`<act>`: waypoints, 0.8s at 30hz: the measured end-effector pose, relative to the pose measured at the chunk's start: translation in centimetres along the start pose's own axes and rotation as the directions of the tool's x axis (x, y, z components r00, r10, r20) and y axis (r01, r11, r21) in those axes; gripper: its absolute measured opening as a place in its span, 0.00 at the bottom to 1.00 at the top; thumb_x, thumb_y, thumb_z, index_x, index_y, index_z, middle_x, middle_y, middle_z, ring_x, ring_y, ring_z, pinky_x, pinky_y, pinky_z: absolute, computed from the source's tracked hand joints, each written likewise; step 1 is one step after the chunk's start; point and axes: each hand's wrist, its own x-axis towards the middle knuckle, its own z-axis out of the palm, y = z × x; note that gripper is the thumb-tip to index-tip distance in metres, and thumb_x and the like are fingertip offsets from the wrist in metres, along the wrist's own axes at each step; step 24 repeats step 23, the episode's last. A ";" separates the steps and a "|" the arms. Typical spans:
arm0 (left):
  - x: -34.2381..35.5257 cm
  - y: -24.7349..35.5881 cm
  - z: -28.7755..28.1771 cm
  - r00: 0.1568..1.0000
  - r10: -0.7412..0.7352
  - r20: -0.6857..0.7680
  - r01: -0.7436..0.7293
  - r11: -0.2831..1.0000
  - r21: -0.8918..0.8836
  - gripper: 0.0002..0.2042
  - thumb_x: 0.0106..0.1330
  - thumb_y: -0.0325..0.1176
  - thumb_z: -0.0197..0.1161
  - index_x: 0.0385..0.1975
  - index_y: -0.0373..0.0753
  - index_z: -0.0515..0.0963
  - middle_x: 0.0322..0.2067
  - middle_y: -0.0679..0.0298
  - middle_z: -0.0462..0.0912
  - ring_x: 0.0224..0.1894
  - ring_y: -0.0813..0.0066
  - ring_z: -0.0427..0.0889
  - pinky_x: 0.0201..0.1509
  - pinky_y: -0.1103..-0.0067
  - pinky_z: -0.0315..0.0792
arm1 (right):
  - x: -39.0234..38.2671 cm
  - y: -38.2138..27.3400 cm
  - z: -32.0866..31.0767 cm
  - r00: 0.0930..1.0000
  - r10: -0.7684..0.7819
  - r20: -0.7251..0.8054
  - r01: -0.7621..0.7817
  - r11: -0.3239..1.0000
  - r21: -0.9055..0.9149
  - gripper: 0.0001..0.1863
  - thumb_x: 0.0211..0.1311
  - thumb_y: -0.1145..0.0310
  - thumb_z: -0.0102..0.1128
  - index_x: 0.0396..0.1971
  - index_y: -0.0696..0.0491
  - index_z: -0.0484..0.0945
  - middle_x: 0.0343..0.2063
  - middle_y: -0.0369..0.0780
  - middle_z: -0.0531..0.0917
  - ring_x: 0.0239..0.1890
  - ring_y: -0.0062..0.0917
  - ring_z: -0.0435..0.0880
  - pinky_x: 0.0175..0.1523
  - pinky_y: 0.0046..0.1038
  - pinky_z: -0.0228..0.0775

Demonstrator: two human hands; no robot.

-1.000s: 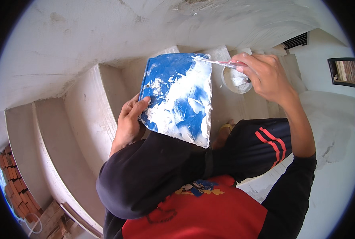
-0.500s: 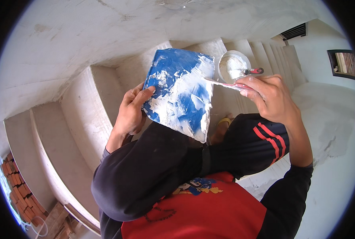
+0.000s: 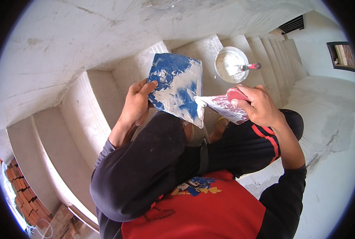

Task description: The person is sitting on a staircase and applying white plaster to the wall using a trowel and a hawk. They repeatedly scoop plaster from a bucket, transfer it to the hawk, and smooth it onto the wall surface.

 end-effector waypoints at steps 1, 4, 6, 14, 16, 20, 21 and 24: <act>0.0 0.0 0.1 1.000 -0.004 0.003 0.005 1.000 -0.003 0.16 0.67 0.34 0.49 0.41 0.24 0.71 0.28 0.56 0.81 0.05 0.85 0.63 0.02 0.86 0.49 | -0.1 0.0 0.1 1.000 0.012 -0.009 -0.012 1.000 0.012 0.14 0.52 0.73 0.59 0.38 0.65 0.76 0.28 0.54 0.78 0.30 0.48 0.78 0.35 0.36 0.68; 0.5 -0.3 0.2 1.000 -0.013 -0.004 0.013 0.999 -0.039 0.15 0.66 0.34 0.49 0.40 0.24 0.72 0.28 0.55 0.81 0.06 0.84 0.64 0.03 0.86 0.49 | -0.4 0.6 0.7 0.999 0.040 -0.020 -0.039 0.998 0.048 0.14 0.53 0.72 0.59 0.37 0.65 0.75 0.28 0.55 0.78 0.31 0.49 0.77 0.36 0.37 0.68; 1.1 -1.4 0.3 0.999 -0.021 -0.029 0.018 0.995 -0.099 0.15 0.66 0.33 0.50 0.40 0.24 0.73 0.29 0.55 0.81 0.10 0.82 0.70 0.07 0.86 0.57 | -0.6 0.8 0.7 0.999 0.049 -0.007 -0.048 0.997 0.067 0.14 0.53 0.72 0.59 0.38 0.65 0.75 0.28 0.55 0.78 0.32 0.50 0.76 0.36 0.38 0.68; 1.5 -2.7 0.5 0.999 -0.030 0.043 0.033 0.997 -0.066 0.13 0.66 0.28 0.50 0.40 0.22 0.72 0.35 0.53 0.80 0.34 0.67 0.82 0.40 0.75 0.77 | -1.8 2.5 0.8 0.996 0.062 0.070 -0.069 0.993 0.099 0.15 0.55 0.69 0.58 0.37 0.66 0.73 0.29 0.56 0.78 0.36 0.51 0.76 0.39 0.38 0.68; 1.7 -2.9 1.1 0.998 -0.053 0.015 0.054 0.998 -0.043 0.13 0.66 0.28 0.50 0.41 0.22 0.72 0.35 0.53 0.80 0.34 0.67 0.82 0.40 0.75 0.77 | -2.0 3.5 1.2 0.996 0.062 0.064 -0.069 0.991 0.113 0.15 0.56 0.69 0.58 0.36 0.66 0.73 0.30 0.56 0.78 0.35 0.50 0.77 0.40 0.37 0.68; 2.5 -4.4 1.9 0.999 -0.031 0.017 0.032 0.997 -0.064 0.13 0.67 0.28 0.48 0.40 0.22 0.72 0.35 0.52 0.80 0.32 0.66 0.82 0.36 0.75 0.79 | -2.7 5.6 2.3 0.999 0.046 -0.008 -0.042 0.962 0.268 0.13 0.56 0.67 0.60 0.32 0.62 0.72 0.24 0.51 0.77 0.26 0.38 0.74 0.36 0.34 0.66; 2.7 -4.6 2.2 0.999 -0.032 0.018 0.032 0.998 -0.046 0.13 0.67 0.28 0.48 0.41 0.22 0.72 0.36 0.52 0.80 0.33 0.66 0.82 0.37 0.75 0.78 | -3.0 6.1 2.5 0.998 0.038 -0.043 -0.021 0.944 0.328 0.12 0.56 0.67 0.60 0.29 0.60 0.71 0.21 0.48 0.76 0.22 0.33 0.72 0.34 0.32 0.65; 2.7 -4.9 1.4 0.999 -0.012 0.032 0.012 1.000 -0.008 0.13 0.66 0.28 0.50 0.42 0.21 0.71 0.38 0.52 0.80 0.37 0.66 0.81 0.47 0.73 0.75 | -2.7 6.4 2.4 1.000 0.023 -0.018 -0.017 0.957 0.289 0.12 0.56 0.65 0.61 0.32 0.59 0.73 0.23 0.46 0.79 0.24 0.29 0.73 0.36 0.30 0.67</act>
